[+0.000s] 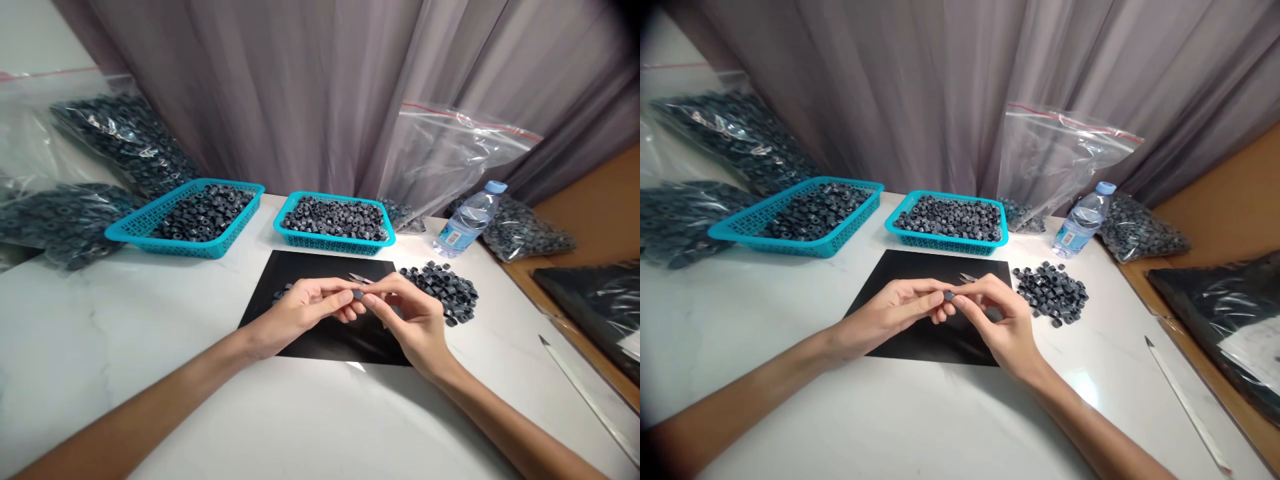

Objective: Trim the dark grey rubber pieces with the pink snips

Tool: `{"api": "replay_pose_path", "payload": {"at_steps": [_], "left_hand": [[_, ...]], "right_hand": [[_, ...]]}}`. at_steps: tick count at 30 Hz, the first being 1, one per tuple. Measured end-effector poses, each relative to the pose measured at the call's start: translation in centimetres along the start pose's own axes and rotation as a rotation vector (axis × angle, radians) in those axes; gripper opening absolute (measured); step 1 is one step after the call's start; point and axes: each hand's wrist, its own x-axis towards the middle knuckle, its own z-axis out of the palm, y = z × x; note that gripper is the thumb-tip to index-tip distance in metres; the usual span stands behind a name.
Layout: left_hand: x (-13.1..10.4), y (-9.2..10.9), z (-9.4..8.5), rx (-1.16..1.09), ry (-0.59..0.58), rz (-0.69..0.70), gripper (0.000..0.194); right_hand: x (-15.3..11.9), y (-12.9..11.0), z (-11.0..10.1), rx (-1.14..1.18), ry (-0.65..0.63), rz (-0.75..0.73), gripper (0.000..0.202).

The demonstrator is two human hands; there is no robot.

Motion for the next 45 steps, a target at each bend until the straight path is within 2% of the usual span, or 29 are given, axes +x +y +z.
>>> {"api": "replay_pose_path", "payload": {"at_steps": [7,11,19,27,31,35,39,42,45], "left_hand": [[0.2,-1.0,-0.2,0.074,0.104,0.051,0.02],[0.3,-1.3,-0.7,0.069,0.074,0.027,0.016],[0.4,-1.3,-0.8,0.049,0.059,0.003,0.023],[0.3,-0.5,-0.5,0.123,0.027,-0.003,0.024],[0.2,0.2,-0.9,0.265,0.034,0.047,0.028],[0.1,0.8,-2.7,0.614,0.166,0.105,0.031],[0.0,1.1,-5.7,0.989,0.251,0.149,0.028],[-0.1,1.4,-7.9,1.071,0.14,0.09,0.026],[-0.2,1.6,-9.1,1.106,0.012,0.027,0.025]], "right_hand": [[-0.1,0.3,0.2,0.008,0.02,0.074,0.004],[-0.2,0.6,0.2,0.063,-0.042,0.138,0.008],[-0.1,0.9,0.2,0.169,-0.083,0.22,0.015],[0.0,0.8,0.3,0.267,-0.103,0.286,0.018],[-0.1,1.2,0.3,0.336,-0.11,0.333,0.021],[-0.1,1.2,0.5,0.409,-0.14,0.38,0.023],[0.0,1.1,0.6,0.43,-0.154,0.4,0.025],[0.1,1.2,0.4,0.409,-0.154,0.423,0.027],[0.3,1.4,0.3,0.374,-0.153,0.465,0.032]]}}
